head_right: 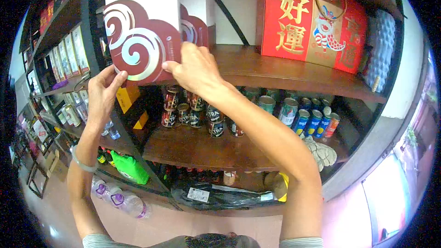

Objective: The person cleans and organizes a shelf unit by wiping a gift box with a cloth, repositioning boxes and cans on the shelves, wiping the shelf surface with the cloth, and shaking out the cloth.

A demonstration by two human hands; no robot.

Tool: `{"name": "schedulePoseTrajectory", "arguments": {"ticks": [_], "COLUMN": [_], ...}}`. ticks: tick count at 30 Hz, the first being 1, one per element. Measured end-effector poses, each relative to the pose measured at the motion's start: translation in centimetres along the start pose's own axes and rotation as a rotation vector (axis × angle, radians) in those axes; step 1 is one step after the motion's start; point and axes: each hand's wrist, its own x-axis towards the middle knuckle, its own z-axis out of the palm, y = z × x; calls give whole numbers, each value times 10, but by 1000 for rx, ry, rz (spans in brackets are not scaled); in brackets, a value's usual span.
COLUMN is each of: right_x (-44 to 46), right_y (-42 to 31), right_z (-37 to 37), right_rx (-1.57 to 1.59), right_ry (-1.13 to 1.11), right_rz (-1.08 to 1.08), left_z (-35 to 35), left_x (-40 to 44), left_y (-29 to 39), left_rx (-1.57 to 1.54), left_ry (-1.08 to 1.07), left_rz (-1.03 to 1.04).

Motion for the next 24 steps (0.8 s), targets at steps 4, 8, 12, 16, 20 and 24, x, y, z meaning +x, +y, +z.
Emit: {"name": "schedulePoseTrajectory", "arguments": {"ticks": [4, 8, 12, 16, 20, 24], "right_x": [-33, -50, -39, -17, -9, 6], "right_y": [31, 67, 103, 103, 106, 130], "right_z": [-48, -89, -111, -97, -99, -106], "right_rx": [49, -21, -79, -368, -327, -333], "right_ry": [108, 170, 124, 91, 11, -1], "right_rz": [-36, 52, 71, 75, 130, 149], "left_z": [44, 106, 149, 148, 142, 165], "left_x": [1, 26, 49, 74, 73, 92], "left_y": [26, 29, 33, 8, 16, 24], "left_rx": [-67, 61, 224, 232, 360, 443], "left_ry": [-119, -166, -69, -69, -90, -166], "left_rz": [48, 182, 230, 164, 173, 189]}}
